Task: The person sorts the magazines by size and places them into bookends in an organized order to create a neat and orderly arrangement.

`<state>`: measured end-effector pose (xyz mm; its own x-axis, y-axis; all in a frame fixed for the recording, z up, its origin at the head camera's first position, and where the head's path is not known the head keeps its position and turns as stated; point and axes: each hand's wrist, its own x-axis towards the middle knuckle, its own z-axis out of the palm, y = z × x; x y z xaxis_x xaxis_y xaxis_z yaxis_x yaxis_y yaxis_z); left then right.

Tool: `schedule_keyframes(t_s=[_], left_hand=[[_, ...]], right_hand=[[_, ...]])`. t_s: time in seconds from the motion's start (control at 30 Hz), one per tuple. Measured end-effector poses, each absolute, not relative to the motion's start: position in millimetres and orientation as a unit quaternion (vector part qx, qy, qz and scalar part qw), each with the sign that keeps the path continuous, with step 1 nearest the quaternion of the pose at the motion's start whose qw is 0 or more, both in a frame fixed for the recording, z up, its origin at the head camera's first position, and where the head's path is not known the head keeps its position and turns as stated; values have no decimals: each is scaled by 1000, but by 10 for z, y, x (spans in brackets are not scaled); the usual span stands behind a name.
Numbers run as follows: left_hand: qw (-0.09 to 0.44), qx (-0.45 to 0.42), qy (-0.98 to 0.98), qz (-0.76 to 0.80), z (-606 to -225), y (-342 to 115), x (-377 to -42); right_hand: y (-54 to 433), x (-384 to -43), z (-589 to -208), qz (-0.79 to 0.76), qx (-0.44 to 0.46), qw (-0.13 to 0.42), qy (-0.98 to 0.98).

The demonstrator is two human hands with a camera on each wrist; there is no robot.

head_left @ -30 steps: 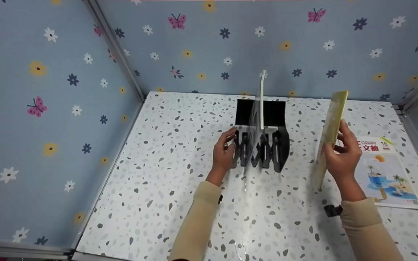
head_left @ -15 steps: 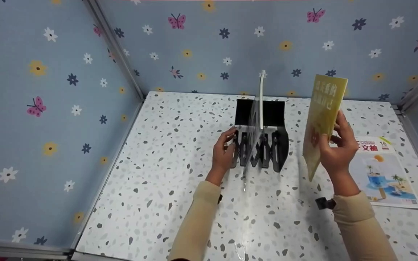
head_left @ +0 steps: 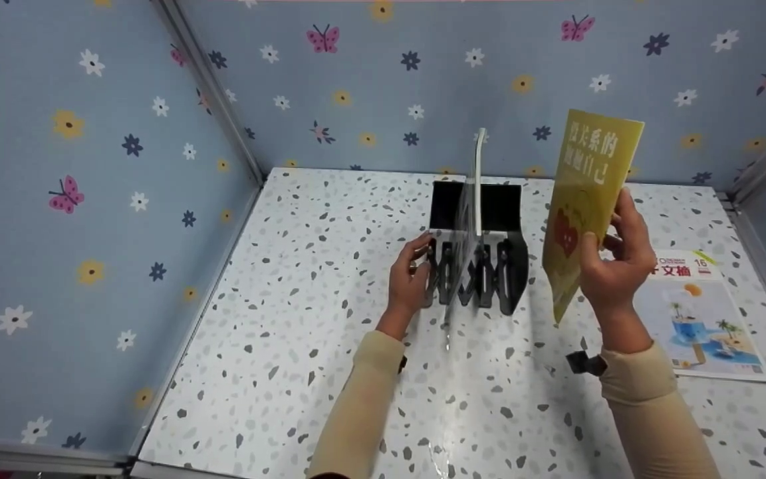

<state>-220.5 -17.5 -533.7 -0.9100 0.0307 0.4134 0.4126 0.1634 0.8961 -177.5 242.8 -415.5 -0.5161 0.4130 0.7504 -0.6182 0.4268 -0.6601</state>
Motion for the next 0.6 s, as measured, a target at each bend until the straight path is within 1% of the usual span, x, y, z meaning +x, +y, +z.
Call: schedule_keyframes(t_s=[0.13, 0.43, 0.6], left_hand=[[154, -143, -749, -629, -5336, -173, -2204], [156, -147, -748, -628, -5331, -176, -2205], [151, -145, -751, -627, -5326, -164, -2199]], right_hand=[[2332, -1779, -4080, 543, 81, 509, -663], [2065, -1820, -3997, 561, 115, 580, -580], [1939, -1878, -4032, 559, 143, 597, -557]])
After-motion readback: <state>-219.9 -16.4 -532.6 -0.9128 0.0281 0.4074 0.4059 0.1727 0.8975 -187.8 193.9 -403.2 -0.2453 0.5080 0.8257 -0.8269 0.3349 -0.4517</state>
